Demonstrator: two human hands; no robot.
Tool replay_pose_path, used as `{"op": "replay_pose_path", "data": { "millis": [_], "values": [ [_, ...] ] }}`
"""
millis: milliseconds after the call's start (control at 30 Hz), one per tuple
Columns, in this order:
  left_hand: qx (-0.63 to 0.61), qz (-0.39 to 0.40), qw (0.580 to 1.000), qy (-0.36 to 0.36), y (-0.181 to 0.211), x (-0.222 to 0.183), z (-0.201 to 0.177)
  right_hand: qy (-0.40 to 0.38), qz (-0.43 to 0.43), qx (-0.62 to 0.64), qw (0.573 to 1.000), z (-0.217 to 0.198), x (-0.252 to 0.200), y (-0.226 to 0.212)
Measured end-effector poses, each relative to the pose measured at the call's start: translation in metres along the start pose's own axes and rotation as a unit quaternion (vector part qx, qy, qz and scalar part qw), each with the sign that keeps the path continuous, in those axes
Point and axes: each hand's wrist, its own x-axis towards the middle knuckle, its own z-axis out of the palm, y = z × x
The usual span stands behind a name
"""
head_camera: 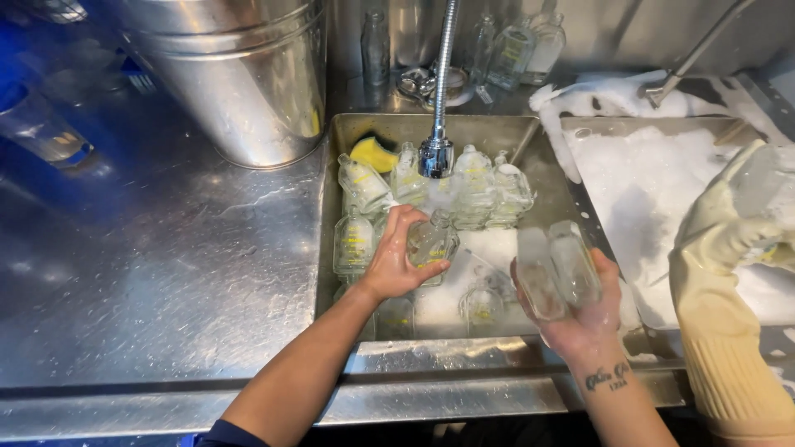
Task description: Rinsing glass bottles under a faucet and placing them into a plastic crate for storage or further processing.
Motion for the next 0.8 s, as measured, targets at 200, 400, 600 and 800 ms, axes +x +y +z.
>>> {"op": "replay_pose_path", "data": {
  "millis": [200, 400, 600, 800],
  "values": [
    [-0.005, 0.006, 1.0, 0.003, -0.007, 0.0, 0.003, -0.03, 0.005, 0.024, 0.999, -0.006, 0.016, 0.005],
    [-0.01, 0.008, 1.0, 0.016, -0.01, 0.001, 0.003, -0.059, -0.052, 0.044, 0.996, 0.0, 0.014, -0.005],
    [-0.016, -0.003, 1.0, 0.018, -0.005, 0.001, 0.002, -0.06, -0.067, 0.06, 0.994, 0.004, 0.034, -0.013],
    [-0.009, 0.059, 0.998, 0.017, -0.013, 0.0, -0.001, -0.11, -0.133, 0.093, 0.981, 0.027, -0.006, -0.012]
  ]
}}
